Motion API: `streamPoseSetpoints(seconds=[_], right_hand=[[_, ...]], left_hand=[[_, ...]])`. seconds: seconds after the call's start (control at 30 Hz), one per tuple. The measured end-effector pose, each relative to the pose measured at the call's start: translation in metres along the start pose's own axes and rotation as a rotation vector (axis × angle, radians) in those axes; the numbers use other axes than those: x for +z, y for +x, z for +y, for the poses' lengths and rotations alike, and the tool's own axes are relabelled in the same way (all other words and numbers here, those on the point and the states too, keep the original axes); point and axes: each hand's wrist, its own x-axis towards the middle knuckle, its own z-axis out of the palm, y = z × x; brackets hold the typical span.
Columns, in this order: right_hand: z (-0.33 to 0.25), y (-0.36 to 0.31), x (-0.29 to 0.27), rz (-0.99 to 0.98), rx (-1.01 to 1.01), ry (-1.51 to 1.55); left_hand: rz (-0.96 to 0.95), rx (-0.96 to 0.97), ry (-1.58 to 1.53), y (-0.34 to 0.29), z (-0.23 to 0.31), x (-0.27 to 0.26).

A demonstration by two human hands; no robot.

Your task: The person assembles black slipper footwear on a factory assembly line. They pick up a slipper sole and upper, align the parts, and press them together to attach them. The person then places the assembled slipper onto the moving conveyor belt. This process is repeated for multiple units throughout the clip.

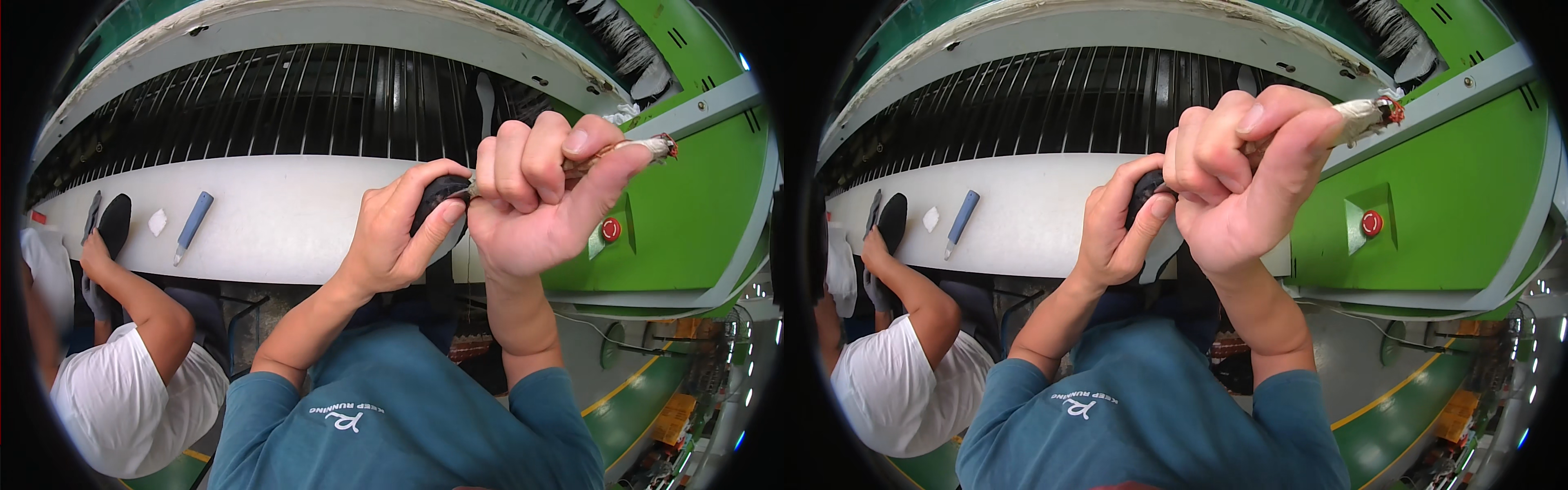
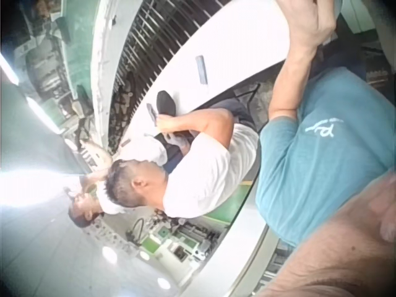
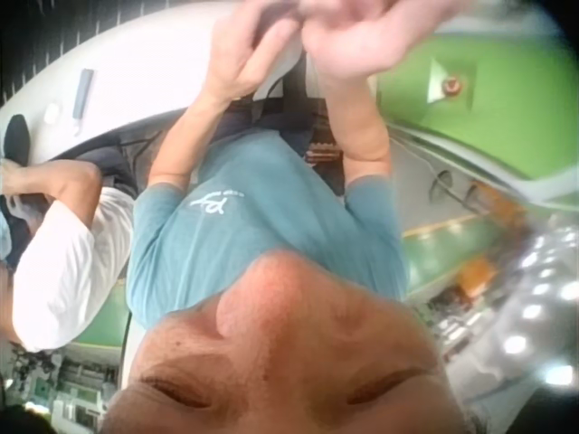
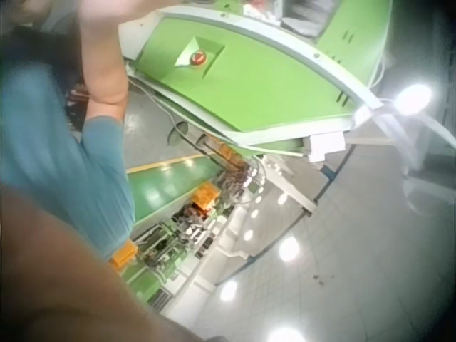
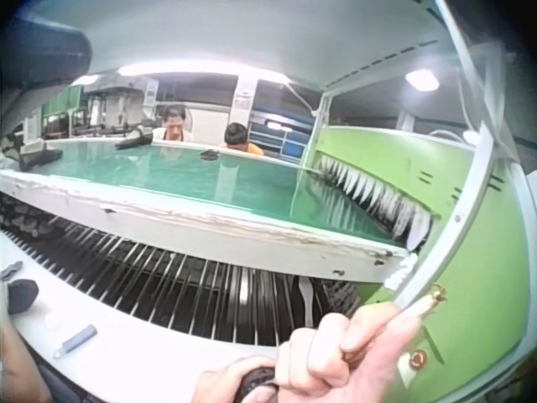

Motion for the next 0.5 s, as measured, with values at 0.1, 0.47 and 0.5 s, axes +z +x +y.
streamPoseSetpoints(seconds=[0.1,0.47,0.5], right_hand=[[0.007,0.002,0.006,0.034,-0.012,-0.047],[0.022,-0.003,0.012,0.005,-0.204,-0.312],[0.021,-0.003,0.010,-0.016,-0.209,-0.327]], left_hand=[[0.007,0.000,0.007,0.002,-0.001,-0.004],[0.055,0.119,0.046,0.007,-0.017,0.005],[0.044,0.133,0.053,0.009,-0.019,0.005]])
